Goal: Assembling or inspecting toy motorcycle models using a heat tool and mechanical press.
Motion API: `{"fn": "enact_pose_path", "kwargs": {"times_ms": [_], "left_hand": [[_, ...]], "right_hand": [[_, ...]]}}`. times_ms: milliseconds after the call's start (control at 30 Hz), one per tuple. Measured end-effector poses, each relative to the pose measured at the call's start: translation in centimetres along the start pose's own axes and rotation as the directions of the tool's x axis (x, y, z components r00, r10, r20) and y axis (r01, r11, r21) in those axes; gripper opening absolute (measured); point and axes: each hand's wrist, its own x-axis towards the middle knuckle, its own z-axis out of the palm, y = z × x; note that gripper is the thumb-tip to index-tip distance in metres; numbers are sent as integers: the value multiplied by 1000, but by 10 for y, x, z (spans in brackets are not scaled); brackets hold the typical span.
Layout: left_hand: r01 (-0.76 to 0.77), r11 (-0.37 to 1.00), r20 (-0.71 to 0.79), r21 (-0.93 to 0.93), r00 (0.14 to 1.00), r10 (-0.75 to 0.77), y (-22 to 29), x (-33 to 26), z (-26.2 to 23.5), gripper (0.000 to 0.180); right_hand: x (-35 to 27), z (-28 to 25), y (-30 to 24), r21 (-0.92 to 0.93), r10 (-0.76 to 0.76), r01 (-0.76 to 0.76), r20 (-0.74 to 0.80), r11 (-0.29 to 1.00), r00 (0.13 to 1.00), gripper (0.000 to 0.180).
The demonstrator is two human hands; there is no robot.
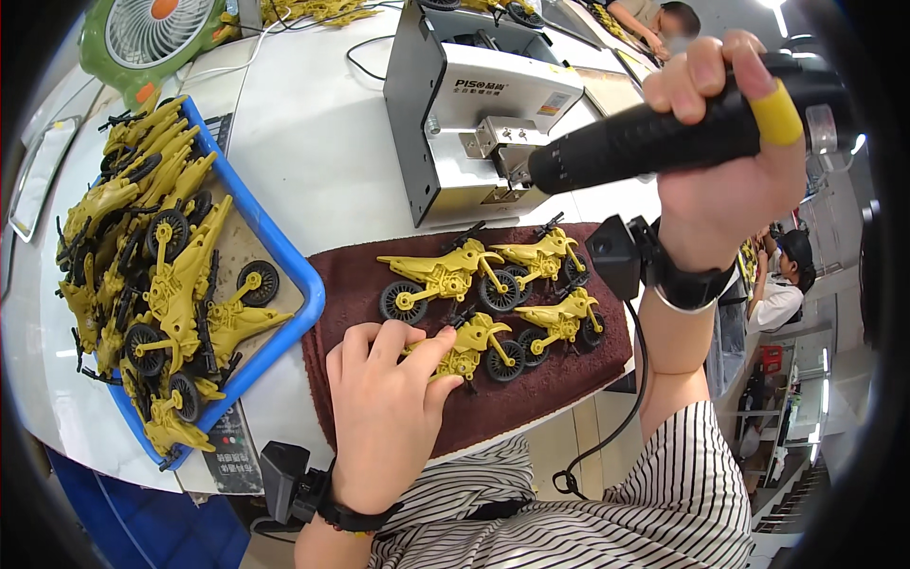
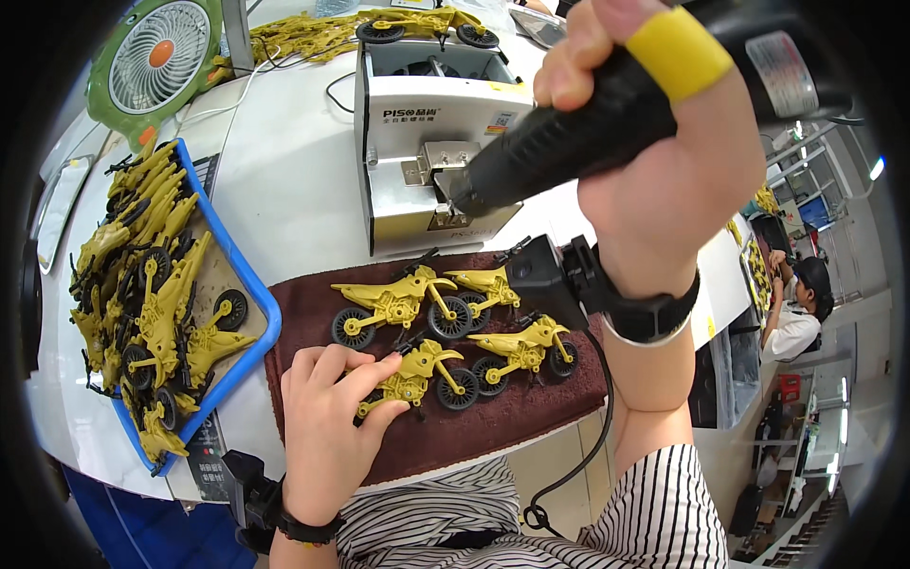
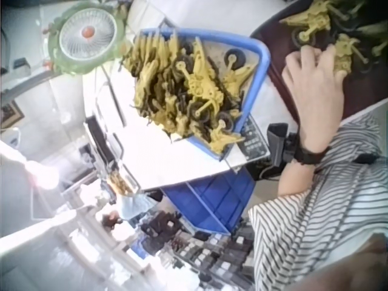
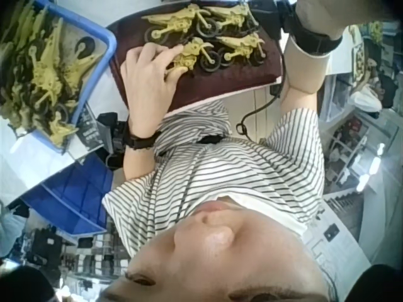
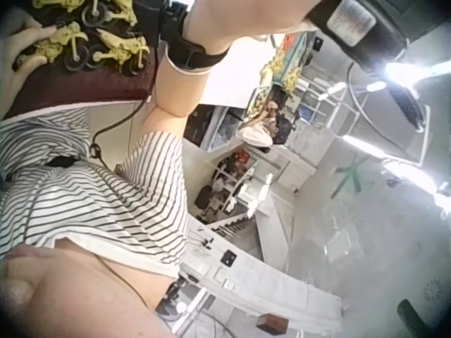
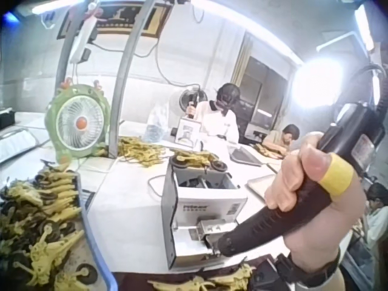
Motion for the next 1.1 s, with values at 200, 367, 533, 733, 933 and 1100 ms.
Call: {"fn": "enact_pose_path", "kwargs": {"times_ms": [200,367,533,733,933,1100], "left_hand": [[7,1000,-3,6,1000,-7,-3,-3,0,37],[-1,1000,-9,-5,1000,1,-3,-3,0,36],[-7,1000,-3,2,1000,7,-2,-2,1,36],[13,999,-1,31,1000,-13,-3,-2,1,37],[13,1000,2,14,1000,-13,-3,-3,3,37],[12,1000,3,28,1000,-12,-1,-2,1,37]], "right_hand": [[7,22,20,-31,-63,57,-216,998,974,12],[-11,5,-1,-66,100,-95,66,993,993,14],[-60,14,-29,92,100,-120,194,989,976,23],[-82,11,-25,106,68,-101,278,989,958,25],[-84,6,-22,24,179,-201,362,979,915,26],[-94,8,-17,52,134,-157,312,986,941,26]]}}
